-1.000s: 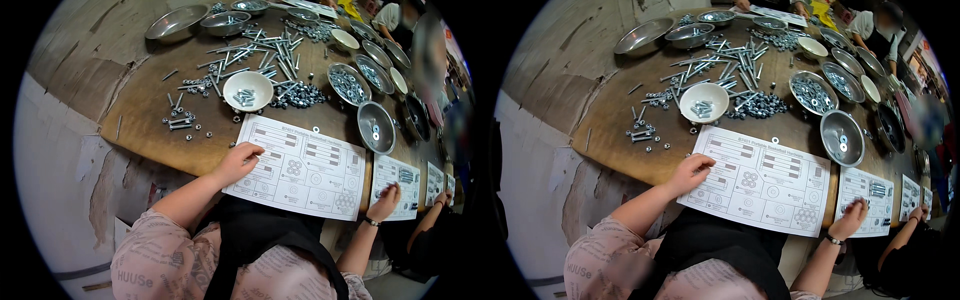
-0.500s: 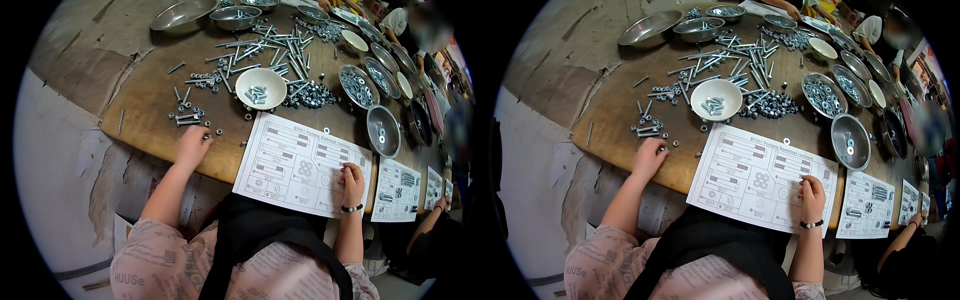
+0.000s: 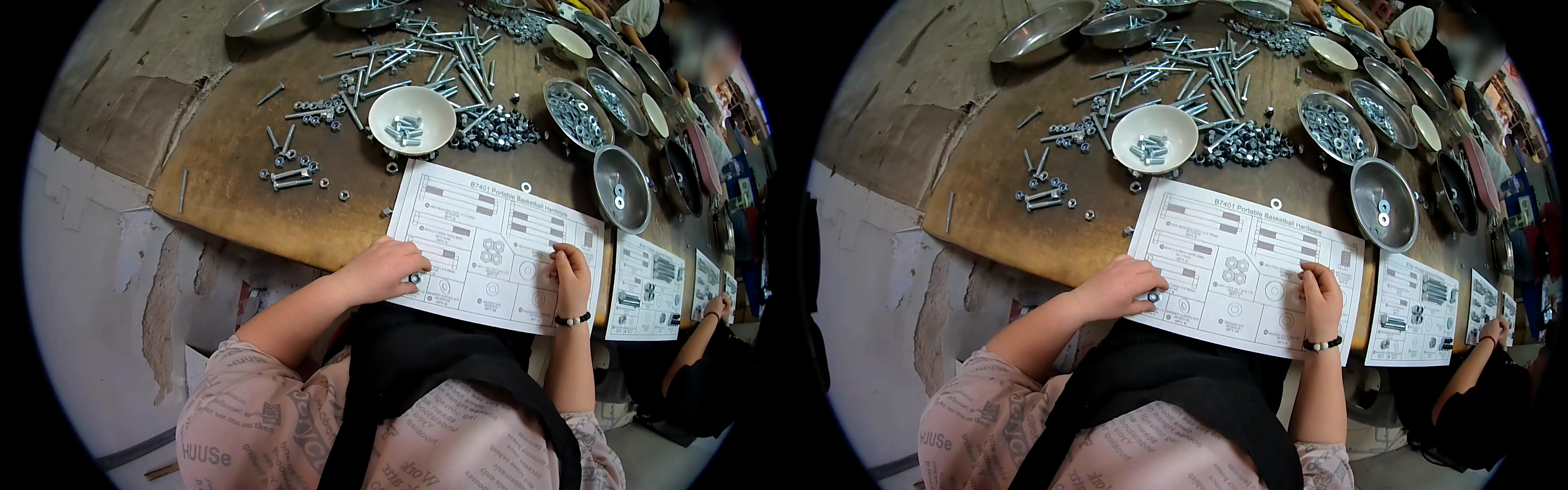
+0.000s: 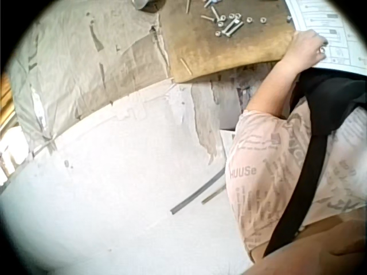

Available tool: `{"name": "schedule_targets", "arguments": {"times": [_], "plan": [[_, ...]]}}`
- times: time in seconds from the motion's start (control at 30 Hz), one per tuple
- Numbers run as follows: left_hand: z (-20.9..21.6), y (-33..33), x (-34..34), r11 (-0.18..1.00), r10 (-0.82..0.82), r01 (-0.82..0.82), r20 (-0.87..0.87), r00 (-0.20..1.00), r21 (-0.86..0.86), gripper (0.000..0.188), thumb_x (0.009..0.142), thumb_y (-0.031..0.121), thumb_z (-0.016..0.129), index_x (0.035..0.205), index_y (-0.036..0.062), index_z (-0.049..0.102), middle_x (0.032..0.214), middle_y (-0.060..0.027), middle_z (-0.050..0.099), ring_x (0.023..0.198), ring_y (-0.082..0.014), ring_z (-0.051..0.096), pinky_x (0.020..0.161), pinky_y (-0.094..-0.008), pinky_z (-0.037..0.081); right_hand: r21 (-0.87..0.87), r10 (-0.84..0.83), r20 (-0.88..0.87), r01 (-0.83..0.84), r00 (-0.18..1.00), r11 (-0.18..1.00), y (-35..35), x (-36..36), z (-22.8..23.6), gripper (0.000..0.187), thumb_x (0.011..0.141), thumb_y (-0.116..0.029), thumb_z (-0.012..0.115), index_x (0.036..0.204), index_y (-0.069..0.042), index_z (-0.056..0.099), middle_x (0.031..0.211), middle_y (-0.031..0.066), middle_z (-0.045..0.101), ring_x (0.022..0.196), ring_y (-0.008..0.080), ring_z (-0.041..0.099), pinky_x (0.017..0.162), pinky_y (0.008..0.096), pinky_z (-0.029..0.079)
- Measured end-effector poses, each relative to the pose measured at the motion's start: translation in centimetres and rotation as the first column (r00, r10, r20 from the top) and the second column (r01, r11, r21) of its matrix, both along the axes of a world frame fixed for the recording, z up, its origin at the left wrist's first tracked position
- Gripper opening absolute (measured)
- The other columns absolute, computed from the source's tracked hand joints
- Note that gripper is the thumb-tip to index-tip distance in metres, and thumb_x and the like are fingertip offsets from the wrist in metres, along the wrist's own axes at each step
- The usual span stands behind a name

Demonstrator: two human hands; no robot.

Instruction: The person sorts metal fasteners including bolts, nuts, and washers from a large pile on a table into separate bowls and onto a printed instruction sheet. They repeatedly pick up items, place them into designated areas, and adjust the layout of the sheet and bowls.

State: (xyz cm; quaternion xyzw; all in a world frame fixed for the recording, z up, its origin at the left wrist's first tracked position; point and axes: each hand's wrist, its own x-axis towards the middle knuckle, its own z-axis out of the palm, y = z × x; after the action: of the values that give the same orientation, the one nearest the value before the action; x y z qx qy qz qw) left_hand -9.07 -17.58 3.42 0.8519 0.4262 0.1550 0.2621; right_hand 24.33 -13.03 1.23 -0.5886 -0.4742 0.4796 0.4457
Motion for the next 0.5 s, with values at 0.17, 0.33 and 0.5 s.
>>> {"name": "schedule_targets", "arguments": {"times": [0.17,0.33,0.5], "plan": [[0.9,0.7,-1.9,0.961,0.273,-0.262,0.173,0.946,-0.085,0.028,0.069,0.015,0.069,0.094,0.0062,0.059,0.086,-0.0068,0.056,0.077,-0.0200,0.056,0.069,-0.0323,0.043,-0.010,0.007,-0.027,-0.007,1.000,1.000,-0.3,0.1,0.2,0.016,0.087,-0.008,0.051,0.099,0.000,0.057,0.082,0.0028,0.057,0.063,0.0057,0.047,0.058,0.0187,0.039],[0.2,2.9,-8.9,0.701,0.655,-0.656,0.112,0.747,0.280,0.022,0.070,0.013,0.065,0.089,0.0057,0.058,0.081,-0.0089,0.055,0.071,-0.0232,0.057,0.064,-0.0326,0.046,-0.005,0.022,-0.032,-0.022,0.999,1.000,-0.3,-0.1,0.2,0.015,0.087,-0.007,0.050,0.098,0.000,0.057,0.082,0.0030,0.056,0.063,0.0061,0.046,0.058,0.0194,0.039],[-0.5,3.2,-15.0,0.539,0.826,-0.647,-0.187,0.532,0.540,0.024,0.066,0.012,0.064,0.089,0.0075,0.060,0.085,-0.0089,0.057,0.091,-0.0280,0.052,0.079,-0.0392,0.041,-0.026,0.039,-0.053,-0.041,0.998,0.999,0.0,-0.7,0.4,0.015,0.087,-0.007,0.049,0.098,0.000,0.057,0.082,0.0028,0.056,0.065,0.0062,0.047,0.060,0.0197,0.039]]}}
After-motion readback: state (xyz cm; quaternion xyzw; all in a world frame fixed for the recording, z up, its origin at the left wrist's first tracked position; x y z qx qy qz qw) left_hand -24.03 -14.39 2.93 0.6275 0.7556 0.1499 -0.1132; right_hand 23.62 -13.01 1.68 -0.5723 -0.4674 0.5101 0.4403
